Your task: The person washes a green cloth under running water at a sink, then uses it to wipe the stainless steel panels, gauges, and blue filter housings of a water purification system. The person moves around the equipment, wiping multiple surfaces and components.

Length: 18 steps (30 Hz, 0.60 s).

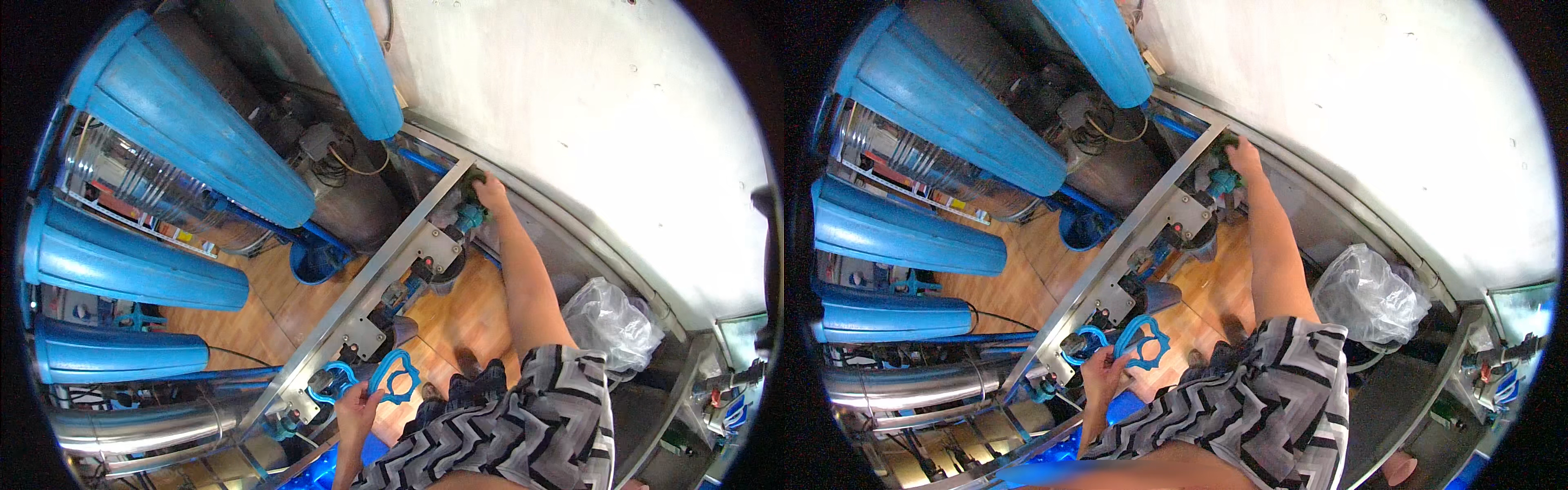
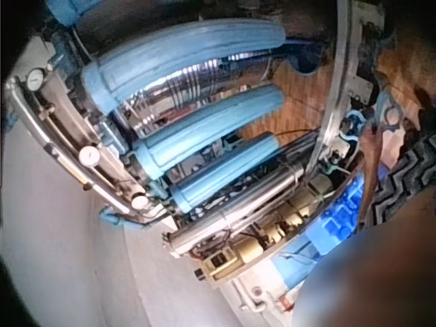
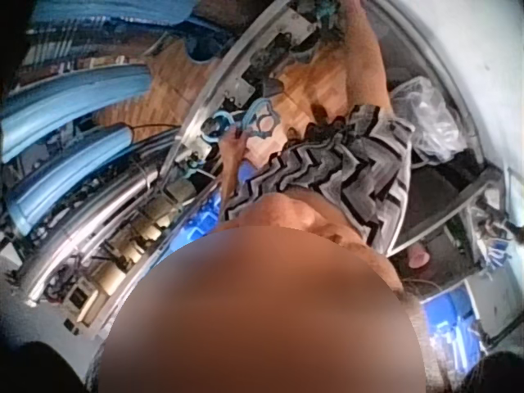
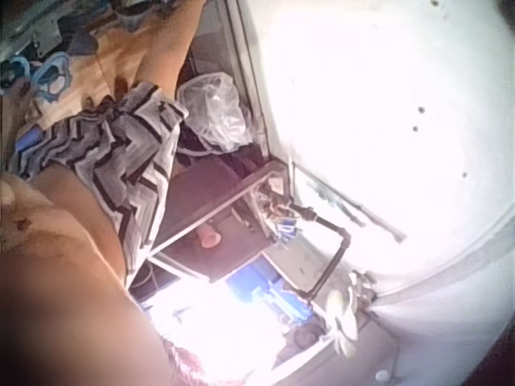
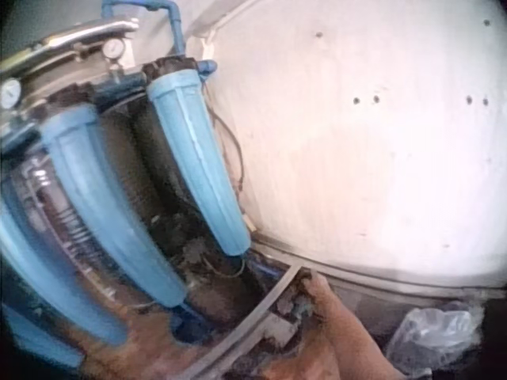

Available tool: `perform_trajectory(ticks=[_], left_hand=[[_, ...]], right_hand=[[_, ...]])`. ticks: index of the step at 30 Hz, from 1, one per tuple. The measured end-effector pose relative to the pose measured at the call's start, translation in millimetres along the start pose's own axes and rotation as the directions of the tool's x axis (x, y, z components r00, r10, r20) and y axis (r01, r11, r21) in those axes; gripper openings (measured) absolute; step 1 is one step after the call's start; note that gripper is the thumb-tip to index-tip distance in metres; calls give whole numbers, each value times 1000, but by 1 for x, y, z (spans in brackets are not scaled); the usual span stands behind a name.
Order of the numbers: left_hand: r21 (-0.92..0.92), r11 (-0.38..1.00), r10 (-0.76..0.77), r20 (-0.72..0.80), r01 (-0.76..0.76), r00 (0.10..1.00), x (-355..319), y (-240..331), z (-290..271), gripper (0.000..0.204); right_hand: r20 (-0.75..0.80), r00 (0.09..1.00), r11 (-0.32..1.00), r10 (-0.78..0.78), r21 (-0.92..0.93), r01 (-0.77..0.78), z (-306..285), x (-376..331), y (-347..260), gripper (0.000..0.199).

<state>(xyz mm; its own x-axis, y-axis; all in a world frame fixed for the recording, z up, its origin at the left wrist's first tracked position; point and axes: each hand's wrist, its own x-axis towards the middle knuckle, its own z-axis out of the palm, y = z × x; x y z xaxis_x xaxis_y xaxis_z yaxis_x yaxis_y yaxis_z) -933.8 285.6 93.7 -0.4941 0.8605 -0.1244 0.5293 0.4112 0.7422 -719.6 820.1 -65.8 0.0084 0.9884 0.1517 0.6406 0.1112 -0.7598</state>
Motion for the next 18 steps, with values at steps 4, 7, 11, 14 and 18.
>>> perform_trajectory(ticks=[4, 7, 11, 14, 18], left_hand=[[-63, 998, -23, 27, 25, 999, 6, 9, 2, 23], [-15, 1000, 26, 76, -25, 997, 10, 13, 4, 22], [-143, 986, 91, 65, -81, 994, 21, 22, 11, 21], [-137, 981, 148, 63, -138, 987, 27, 30, 12, 23], [-135, 982, 145, 90, -133, 985, 33, 37, 10, 22]], right_hand=[[114, 944, 863, 309, 385, -329, 15, -2, 33, 45], [-152, 837, 828, 526, 319, -462, 28, -42, 8, 49], [-271, 851, 892, 450, 171, -418, 21, -120, -54, 52], [-83, 959, 960, 270, 100, -262, -9, -157, -80, 52], [-127, 978, 963, 164, 235, -131, -50, -142, -86, 54]])
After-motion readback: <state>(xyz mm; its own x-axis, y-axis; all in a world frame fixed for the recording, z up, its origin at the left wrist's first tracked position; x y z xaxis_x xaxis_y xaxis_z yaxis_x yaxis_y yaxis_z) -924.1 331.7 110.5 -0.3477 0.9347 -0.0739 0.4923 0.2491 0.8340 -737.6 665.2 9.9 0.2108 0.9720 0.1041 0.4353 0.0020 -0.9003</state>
